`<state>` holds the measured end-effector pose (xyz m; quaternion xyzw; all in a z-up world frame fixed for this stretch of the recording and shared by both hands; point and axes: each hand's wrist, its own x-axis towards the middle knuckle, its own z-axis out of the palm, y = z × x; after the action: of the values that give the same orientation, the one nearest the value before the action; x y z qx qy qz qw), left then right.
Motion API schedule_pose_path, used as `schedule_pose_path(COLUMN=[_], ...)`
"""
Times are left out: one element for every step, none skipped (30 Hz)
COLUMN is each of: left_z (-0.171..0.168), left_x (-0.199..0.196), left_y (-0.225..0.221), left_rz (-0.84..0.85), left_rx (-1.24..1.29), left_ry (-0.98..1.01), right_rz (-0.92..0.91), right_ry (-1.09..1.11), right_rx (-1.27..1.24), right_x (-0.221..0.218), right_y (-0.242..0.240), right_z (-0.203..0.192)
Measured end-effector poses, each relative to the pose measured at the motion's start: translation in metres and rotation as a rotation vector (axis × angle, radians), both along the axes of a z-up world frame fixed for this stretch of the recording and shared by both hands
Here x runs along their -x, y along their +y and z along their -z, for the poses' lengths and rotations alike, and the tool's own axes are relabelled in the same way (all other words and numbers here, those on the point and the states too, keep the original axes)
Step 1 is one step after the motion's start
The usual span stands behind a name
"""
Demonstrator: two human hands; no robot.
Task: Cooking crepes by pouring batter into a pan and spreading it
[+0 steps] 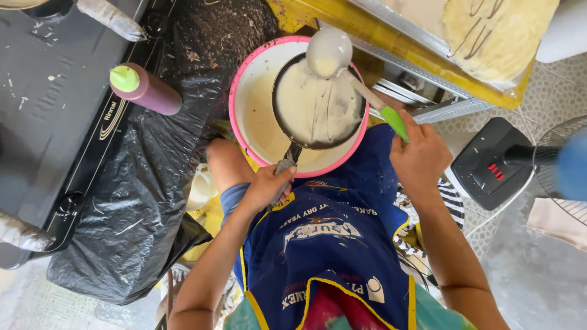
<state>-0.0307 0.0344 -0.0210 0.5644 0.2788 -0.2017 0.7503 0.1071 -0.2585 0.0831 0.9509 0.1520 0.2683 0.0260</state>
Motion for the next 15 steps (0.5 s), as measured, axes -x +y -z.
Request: schedule_pose_path(left_z=[0.003, 0.007, 0.004, 0.002, 0.000, -0.002, -0.003, -0.004, -0.007, -0.009, -0.012, -0.009, -0.007, -0.005, -0.003], left_x=[0.003, 0.005, 0.006, 0.007, 0.006, 0.004, 0.005, 0.005, 0.004, 0.004, 0.005, 0.004, 0.003, 0.001, 0.001], left_y=[-0.002, -0.003, -0.004, -0.004, -0.005, -0.006, -0.007, -0.008, -0.009, -0.009, -0.008, -0.007, -0.006, -0.005, -0.002], left_rz=[-0.022, -0.043, -0.045, -0.051, -0.052, -0.048, -0.051, -0.054, -0.054, -0.070, -0.094, -0.104, -0.115, -0.126, -0.128], left_rx=[0.024, 0.049, 0.049, 0.063, 0.078, 0.078, 0.094, 0.110, 0.110, 0.101, 0.089, 0.088, 0.072, 0.056, 0.057], left_ry=[-0.016, -0.032, -0.030, -0.038, -0.048, -0.048, -0.043, -0.038, -0.036, -0.036, -0.036, -0.032, -0.029, -0.026, -0.025], right_rz=[0.020, 0.040, 0.039, 0.030, 0.026, 0.031, -0.003, -0.036, -0.037, -0.030, -0.033, -0.042, -0.046, -0.050, -0.051], right_ry=[-0.039, -0.078, -0.076, -0.067, -0.059, -0.060, -0.028, 0.003, 0.006, 0.012, 0.019, 0.023, 0.063, 0.104, 0.105], right_rx=[0.039, 0.078, 0.078, 0.071, 0.065, 0.065, 0.006, -0.054, -0.053, -0.054, -0.055, -0.056, -0.057, -0.056, -0.056], right_x=[0.003, 0.006, 0.007, 0.008, 0.010, 0.008, 0.007, 0.007, 0.008, 0.010, 0.011, 0.016, 0.021, 0.026, 0.023], right_y=[-0.003, -0.006, -0.006, -0.007, -0.009, -0.006, -0.004, -0.002, -0.002, -0.002, 0.000, -0.002, -0.004, -0.006, -0.006], right_z=[-0.006, -0.011, -0.010, -0.008, -0.006, -0.004, -0.002, 0.001, 0.000, -0.001, -0.001, -0.004, -0.007, -0.010, -0.004])
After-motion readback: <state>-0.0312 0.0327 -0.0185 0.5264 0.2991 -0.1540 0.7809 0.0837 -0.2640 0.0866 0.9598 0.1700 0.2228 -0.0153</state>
